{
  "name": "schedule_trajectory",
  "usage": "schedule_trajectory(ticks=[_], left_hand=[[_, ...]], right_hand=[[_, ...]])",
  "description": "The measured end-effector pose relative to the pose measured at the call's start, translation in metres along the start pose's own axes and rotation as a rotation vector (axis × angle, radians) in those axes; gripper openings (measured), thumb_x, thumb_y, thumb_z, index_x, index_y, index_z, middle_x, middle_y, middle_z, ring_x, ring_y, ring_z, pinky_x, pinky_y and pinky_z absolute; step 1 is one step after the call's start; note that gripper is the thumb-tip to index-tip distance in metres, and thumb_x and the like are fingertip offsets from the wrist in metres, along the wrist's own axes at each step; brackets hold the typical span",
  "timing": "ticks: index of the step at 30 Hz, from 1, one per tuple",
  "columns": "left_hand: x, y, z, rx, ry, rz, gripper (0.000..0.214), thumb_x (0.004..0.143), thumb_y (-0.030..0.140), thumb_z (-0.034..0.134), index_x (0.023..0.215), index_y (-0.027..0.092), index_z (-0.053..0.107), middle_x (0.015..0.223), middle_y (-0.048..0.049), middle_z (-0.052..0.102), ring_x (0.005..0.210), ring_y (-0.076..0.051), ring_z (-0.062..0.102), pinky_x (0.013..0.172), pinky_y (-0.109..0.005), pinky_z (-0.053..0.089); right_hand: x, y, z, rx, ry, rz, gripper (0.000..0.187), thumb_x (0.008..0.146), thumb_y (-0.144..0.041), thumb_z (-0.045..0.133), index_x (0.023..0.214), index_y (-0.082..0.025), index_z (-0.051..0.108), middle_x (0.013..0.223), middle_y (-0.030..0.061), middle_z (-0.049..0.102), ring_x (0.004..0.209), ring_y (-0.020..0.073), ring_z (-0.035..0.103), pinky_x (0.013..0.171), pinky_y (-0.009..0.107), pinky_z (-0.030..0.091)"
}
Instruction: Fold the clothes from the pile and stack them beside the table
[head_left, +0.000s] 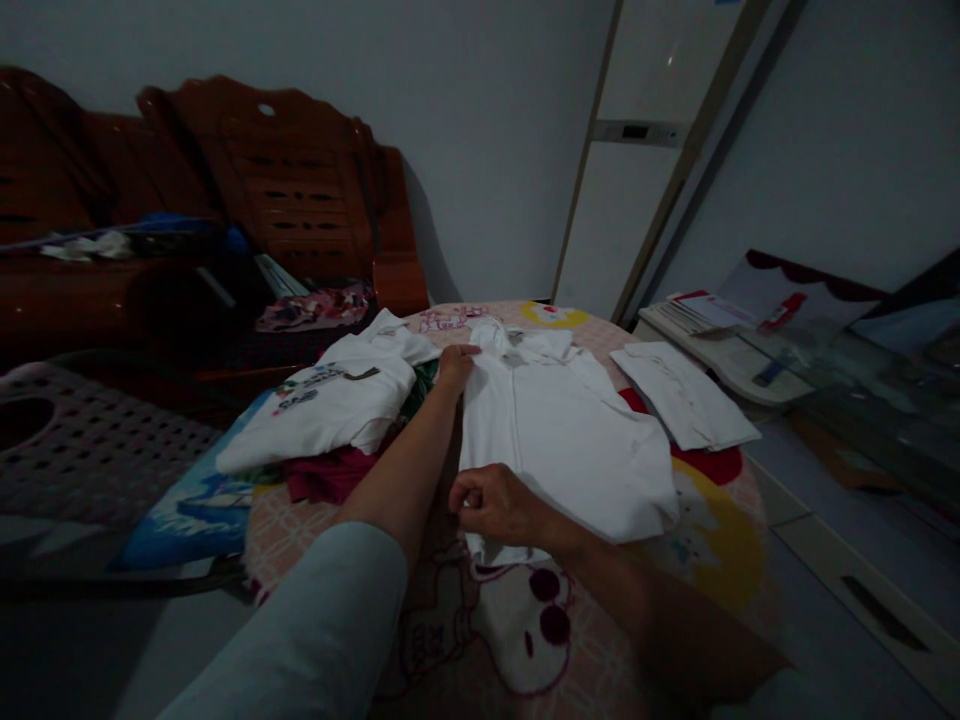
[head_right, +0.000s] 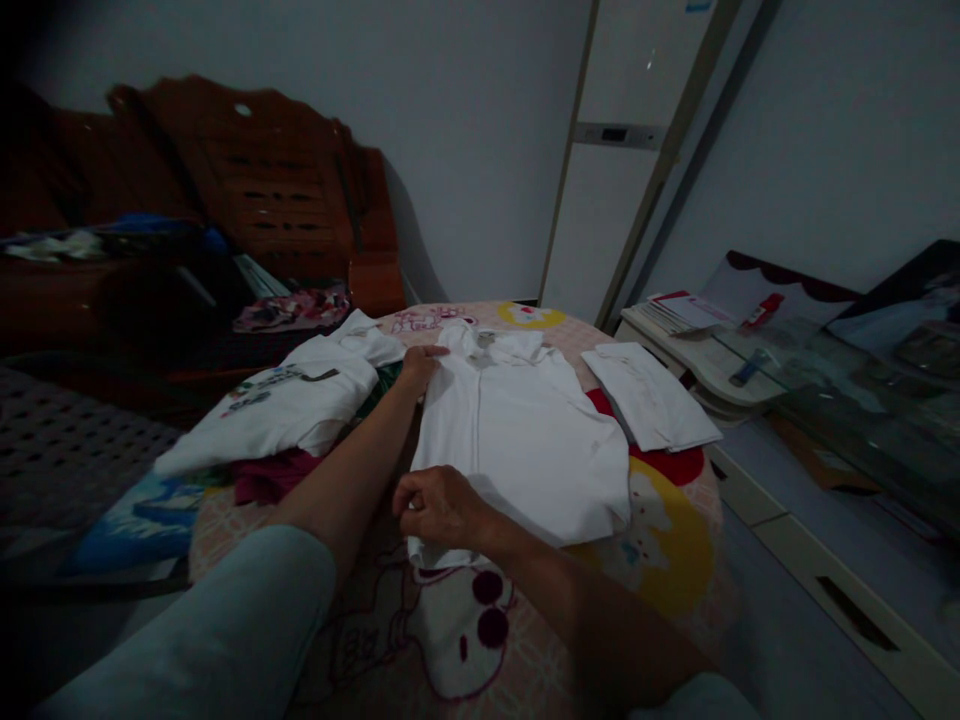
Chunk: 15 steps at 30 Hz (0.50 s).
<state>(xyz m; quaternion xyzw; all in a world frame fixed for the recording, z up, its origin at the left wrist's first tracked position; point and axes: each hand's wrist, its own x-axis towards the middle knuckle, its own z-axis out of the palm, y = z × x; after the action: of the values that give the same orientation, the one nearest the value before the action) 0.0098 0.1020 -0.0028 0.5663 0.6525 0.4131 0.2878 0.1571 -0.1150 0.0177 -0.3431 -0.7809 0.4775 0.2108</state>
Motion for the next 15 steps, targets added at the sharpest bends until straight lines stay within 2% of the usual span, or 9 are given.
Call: schedule_trajectory(ticks=[4, 6, 8, 11, 13, 15], left_hand=[[-0.008, 0.002, -0.020, 0.129, 0.013, -0.032, 0.043, 0.077, -0.006, 0.047, 0.115, 0.003, 0.066, 0.095, -0.0078, 0.071, 0.099, -0.020, 0.063, 0.091, -0.029, 0.047], [-0.014, 0.009, -0.025, 0.183, 0.006, -0.021, 0.041, 0.075, -0.007, 0.051, 0.111, 0.003, 0.067, 0.109, -0.0120, 0.070, 0.110, -0.024, 0.060, 0.098, -0.033, 0.044], [-0.021, 0.021, -0.025, 0.231, 0.016, 0.014, 0.041, 0.074, -0.005, 0.058, 0.113, 0.004, 0.067, 0.131, -0.0165, 0.060, 0.127, -0.029, 0.049, 0.109, -0.037, 0.036], [-0.039, 0.038, -0.015, 0.348, -0.043, 0.193, 0.044, 0.080, 0.008, 0.062, 0.124, 0.007, 0.061, 0.152, -0.0184, 0.038, 0.143, -0.030, 0.033, 0.118, -0.036, 0.024], [-0.056, 0.044, -0.002, 0.452, -0.167, 0.330, 0.045, 0.087, 0.016, 0.057, 0.132, 0.009, 0.056, 0.154, -0.0174, 0.037, 0.142, -0.027, 0.035, 0.117, -0.035, 0.027], [-0.075, 0.041, 0.012, 0.544, -0.273, 0.387, 0.050, 0.090, 0.024, 0.053, 0.138, 0.010, 0.049, 0.153, -0.0179, 0.037, 0.142, -0.027, 0.035, 0.116, -0.035, 0.029]], right_hand=[[0.004, -0.002, 0.011, -0.049, -0.044, -0.021, 0.019, 0.069, -0.008, 0.059, 0.082, -0.017, 0.070, 0.066, -0.0045, 0.059, 0.061, 0.0091, 0.053, 0.060, 0.019, 0.038], [0.003, -0.002, 0.013, -0.055, -0.079, -0.037, 0.017, 0.073, -0.011, 0.060, 0.084, -0.017, 0.071, 0.070, -0.0029, 0.063, 0.065, 0.0099, 0.057, 0.063, 0.019, 0.040], [0.001, -0.002, 0.010, -0.046, -0.123, -0.052, 0.012, 0.075, -0.014, 0.062, 0.083, -0.016, 0.071, 0.070, -0.0020, 0.064, 0.064, 0.0103, 0.057, 0.061, 0.019, 0.039], [-0.004, -0.003, -0.003, -0.013, -0.144, -0.026, 0.010, 0.077, -0.015, 0.061, 0.077, -0.014, 0.071, 0.064, -0.0023, 0.061, 0.059, 0.0096, 0.053, 0.057, 0.019, 0.038], [-0.009, -0.003, -0.018, -0.009, -0.097, 0.018, 0.011, 0.078, -0.014, 0.059, 0.076, -0.013, 0.070, 0.061, -0.0021, 0.061, 0.056, 0.0092, 0.053, 0.056, 0.019, 0.038], [-0.014, 0.000, -0.040, -0.052, -0.005, 0.060, 0.011, 0.078, -0.015, 0.058, 0.076, -0.012, 0.069, 0.062, -0.0011, 0.062, 0.057, 0.0099, 0.054, 0.056, 0.020, 0.039]])
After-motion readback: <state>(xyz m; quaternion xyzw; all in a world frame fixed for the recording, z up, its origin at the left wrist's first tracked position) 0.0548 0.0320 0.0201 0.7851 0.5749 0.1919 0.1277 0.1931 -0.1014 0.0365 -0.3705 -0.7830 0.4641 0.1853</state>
